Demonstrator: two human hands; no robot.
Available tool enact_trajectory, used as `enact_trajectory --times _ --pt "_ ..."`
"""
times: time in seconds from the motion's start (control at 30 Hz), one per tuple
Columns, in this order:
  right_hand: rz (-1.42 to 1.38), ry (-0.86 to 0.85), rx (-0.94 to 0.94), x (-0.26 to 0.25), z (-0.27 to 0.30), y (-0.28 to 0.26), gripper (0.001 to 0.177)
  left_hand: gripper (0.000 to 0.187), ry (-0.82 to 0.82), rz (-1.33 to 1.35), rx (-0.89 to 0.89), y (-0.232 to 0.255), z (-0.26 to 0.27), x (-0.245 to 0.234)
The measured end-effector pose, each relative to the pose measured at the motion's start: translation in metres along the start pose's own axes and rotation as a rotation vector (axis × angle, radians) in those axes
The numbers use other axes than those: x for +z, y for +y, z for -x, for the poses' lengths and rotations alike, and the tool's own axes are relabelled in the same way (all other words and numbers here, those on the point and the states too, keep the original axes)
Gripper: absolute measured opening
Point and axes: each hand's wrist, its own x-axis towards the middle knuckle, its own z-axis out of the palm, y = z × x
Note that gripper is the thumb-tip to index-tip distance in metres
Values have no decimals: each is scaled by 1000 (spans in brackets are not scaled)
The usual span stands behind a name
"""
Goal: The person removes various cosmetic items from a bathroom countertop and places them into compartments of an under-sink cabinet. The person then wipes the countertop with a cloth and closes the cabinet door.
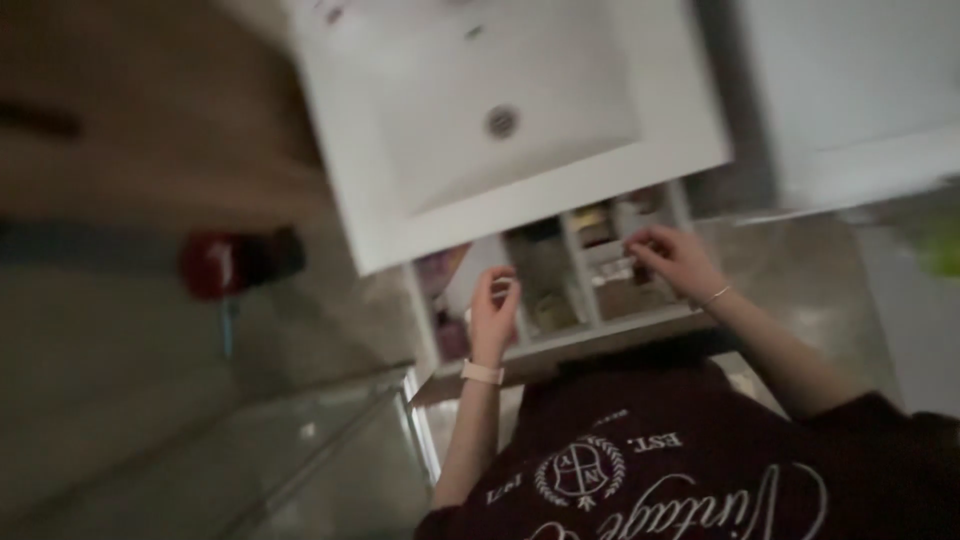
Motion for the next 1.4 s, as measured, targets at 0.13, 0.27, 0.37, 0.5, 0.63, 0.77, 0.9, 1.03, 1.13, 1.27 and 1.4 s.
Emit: enact_trajectory --times 0.13,0.27,0.37,0.5,0.63,0.77,0.9,1.03,1.13,1.27,1.4 --pt "-54 305 -79 -89 31 43 21 26 -194 -94 40 55 -19 72" --pt "-163 491 -127 -165 52 81 19 25 -319 -86 34 86 -26 146" --pt "-111 692 -177 -226 53 113 20 24 -399 -94 -28 148 -16 192" --pt "96 975 -246 -306 48 97 30 23 -442 -147 14 152 -22 241" --pt "488 1039 -330 -369 28 98 50 22 -427 -186 -2 150 -24 277" --pt "571 881 -263 -406 2 118 61 12 -465 -201 86 183 -19 301" --pt "601 789 -387 -416 -24 141 44 14 -423 -191 80 146 -28 312" --pt "670 855 -171 -418 -27 148 42 25 -431 -184 56 136 -36 317" --pt "522 961 -283 -407 4 129 36 26 -428 -182 64 134 -38 317" --pt "299 969 -398 -355 63 78 36 35 -484 -62 -3 140 -30 309" --pt "354 635 -407 -253 77 32 42 59 -534 100 -33 114 -16 322"
